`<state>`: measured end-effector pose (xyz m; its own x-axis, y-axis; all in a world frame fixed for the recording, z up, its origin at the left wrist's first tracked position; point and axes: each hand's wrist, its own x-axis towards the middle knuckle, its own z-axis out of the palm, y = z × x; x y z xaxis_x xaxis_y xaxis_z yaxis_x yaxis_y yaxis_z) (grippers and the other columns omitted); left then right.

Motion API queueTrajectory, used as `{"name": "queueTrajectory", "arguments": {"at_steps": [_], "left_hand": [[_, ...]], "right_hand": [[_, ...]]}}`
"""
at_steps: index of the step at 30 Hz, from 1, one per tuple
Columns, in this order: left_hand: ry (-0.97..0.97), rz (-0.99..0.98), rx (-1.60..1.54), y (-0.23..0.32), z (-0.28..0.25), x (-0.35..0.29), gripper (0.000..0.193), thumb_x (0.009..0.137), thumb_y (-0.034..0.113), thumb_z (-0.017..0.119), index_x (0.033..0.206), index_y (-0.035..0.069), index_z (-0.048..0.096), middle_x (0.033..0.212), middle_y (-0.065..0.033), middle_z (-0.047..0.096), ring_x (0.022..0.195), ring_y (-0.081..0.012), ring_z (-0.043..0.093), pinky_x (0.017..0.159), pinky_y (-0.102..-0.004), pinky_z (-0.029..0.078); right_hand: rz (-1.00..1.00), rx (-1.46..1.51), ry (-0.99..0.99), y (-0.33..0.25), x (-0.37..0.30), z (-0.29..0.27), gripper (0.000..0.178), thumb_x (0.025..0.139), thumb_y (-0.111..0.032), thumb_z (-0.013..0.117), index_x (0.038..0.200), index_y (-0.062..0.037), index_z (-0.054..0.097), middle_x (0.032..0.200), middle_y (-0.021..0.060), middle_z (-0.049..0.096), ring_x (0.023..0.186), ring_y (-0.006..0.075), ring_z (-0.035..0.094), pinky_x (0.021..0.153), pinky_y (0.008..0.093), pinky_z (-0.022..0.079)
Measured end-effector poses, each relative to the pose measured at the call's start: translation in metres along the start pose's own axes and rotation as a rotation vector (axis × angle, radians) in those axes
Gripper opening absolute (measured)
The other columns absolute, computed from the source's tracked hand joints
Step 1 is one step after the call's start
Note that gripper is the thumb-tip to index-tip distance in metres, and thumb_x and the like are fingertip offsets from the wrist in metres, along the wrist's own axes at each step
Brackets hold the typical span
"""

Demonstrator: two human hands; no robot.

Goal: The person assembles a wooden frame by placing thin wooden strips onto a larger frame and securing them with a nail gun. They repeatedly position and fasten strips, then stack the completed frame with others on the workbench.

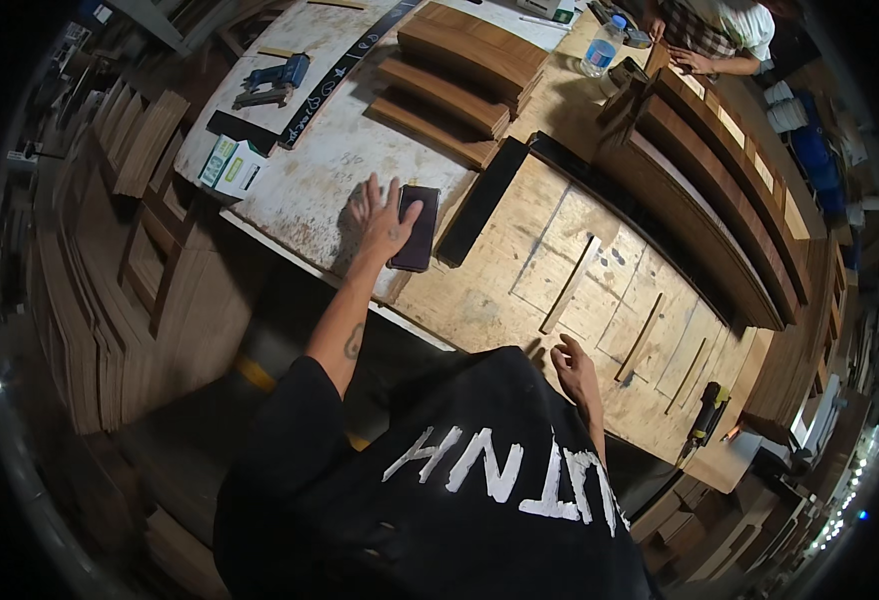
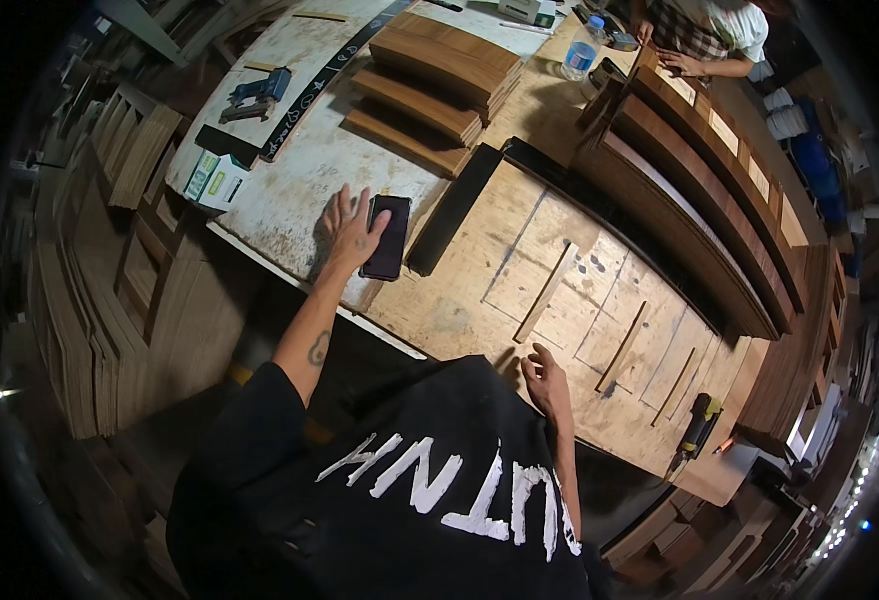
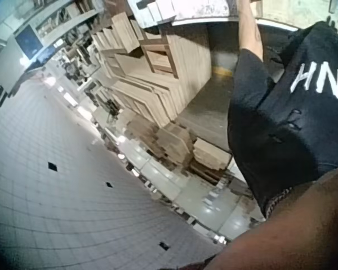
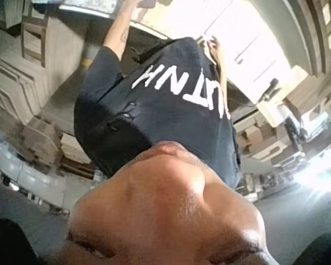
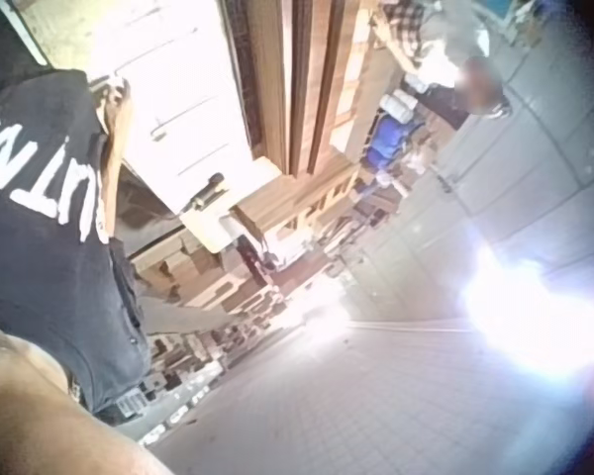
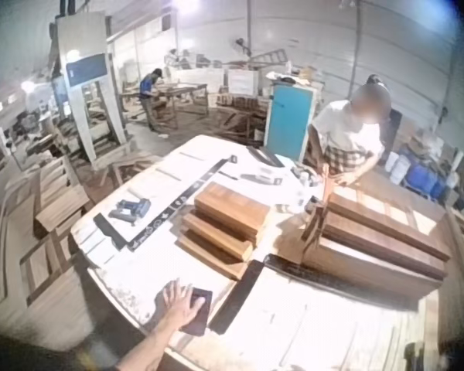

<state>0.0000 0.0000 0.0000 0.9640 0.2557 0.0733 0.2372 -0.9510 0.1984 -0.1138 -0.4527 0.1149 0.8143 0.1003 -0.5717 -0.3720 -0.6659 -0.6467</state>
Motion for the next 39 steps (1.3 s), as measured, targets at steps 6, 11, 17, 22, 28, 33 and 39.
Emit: {"name": "queueTrajectory", "arguments": {"at_steps": [6,11,17,22,28,33,39], "left_hand": [[-0.255,0.101,-0.314,-0.012,-0.056,-0.070,0.114,0.078,0.052,0.081,0.164,0.016,0.015,0.163,-0.0251,0.024,0.150,-0.0455,0.023,0.118,-0.0596,0.022],[-0.192,0.007,-0.435,-0.007,-0.052,-0.061,0.116,0.077,0.051,0.083,0.163,0.011,0.016,0.162,-0.0256,0.028,0.149,-0.0430,0.027,0.118,-0.0571,0.025],[-0.119,-0.071,-0.212,0.005,-0.050,-0.046,0.109,0.082,0.057,0.076,0.163,0.013,0.018,0.157,-0.0242,0.038,0.144,-0.0441,0.033,0.115,-0.0600,0.026],[-0.054,-0.170,-0.243,0.004,-0.039,-0.030,0.100,0.086,0.050,0.074,0.162,0.013,0.020,0.150,-0.0238,0.044,0.138,-0.0453,0.039,0.111,-0.0611,0.030],[-0.020,-0.189,-0.187,0.007,-0.035,-0.026,0.087,0.092,0.043,0.069,0.160,0.011,0.025,0.146,-0.0220,0.047,0.132,-0.0439,0.043,0.107,-0.0601,0.035],[0.070,-0.207,-0.479,-0.009,-0.020,-0.017,0.066,0.100,0.031,0.058,0.157,0.010,0.032,0.143,-0.0207,0.049,0.131,-0.0421,0.044,0.107,-0.0619,0.035],[0.029,0.046,-0.232,0.012,-0.035,0.006,0.054,0.105,0.042,0.051,0.155,0.023,0.042,0.158,-0.0213,0.035,0.142,-0.0424,0.034,0.114,-0.0605,0.028]], "right_hand": [[0.037,0.003,0.019,0.019,-0.004,0.007,0.052,0.100,-0.030,0.062,0.142,-0.0008,0.053,0.120,0.0246,0.071,0.101,0.0323,0.073,0.085,0.0376,0.058],[0.032,-0.003,-0.072,0.002,-0.001,0.007,0.051,0.100,-0.028,0.061,0.141,0.0011,0.053,0.120,0.0242,0.071,0.102,0.0318,0.073,0.087,0.0378,0.057],[0.014,-0.024,-0.060,0.007,0.011,0.000,0.052,0.100,-0.030,0.062,0.142,0.0002,0.052,0.121,0.0245,0.070,0.104,0.0331,0.073,0.089,0.0385,0.056],[0.028,-0.041,-0.055,0.006,0.014,-0.004,0.054,0.101,-0.031,0.062,0.142,0.0012,0.051,0.121,0.0247,0.070,0.105,0.0319,0.073,0.089,0.0386,0.057],[0.041,-0.010,-0.055,0.014,0.013,0.003,0.053,0.101,-0.030,0.062,0.143,0.0008,0.051,0.119,0.0237,0.071,0.105,0.0309,0.073,0.089,0.0383,0.057],[0.089,-0.024,-0.052,0.003,0.011,0.011,0.048,0.100,-0.028,0.062,0.138,0.0006,0.056,0.115,0.0225,0.073,0.105,0.0320,0.072,0.090,0.0386,0.056],[0.085,-0.090,0.076,0.010,0.017,0.011,0.045,0.100,-0.029,0.062,0.133,0.0008,0.060,0.114,0.0218,0.073,0.106,0.0330,0.071,0.093,0.0390,0.054]]}}
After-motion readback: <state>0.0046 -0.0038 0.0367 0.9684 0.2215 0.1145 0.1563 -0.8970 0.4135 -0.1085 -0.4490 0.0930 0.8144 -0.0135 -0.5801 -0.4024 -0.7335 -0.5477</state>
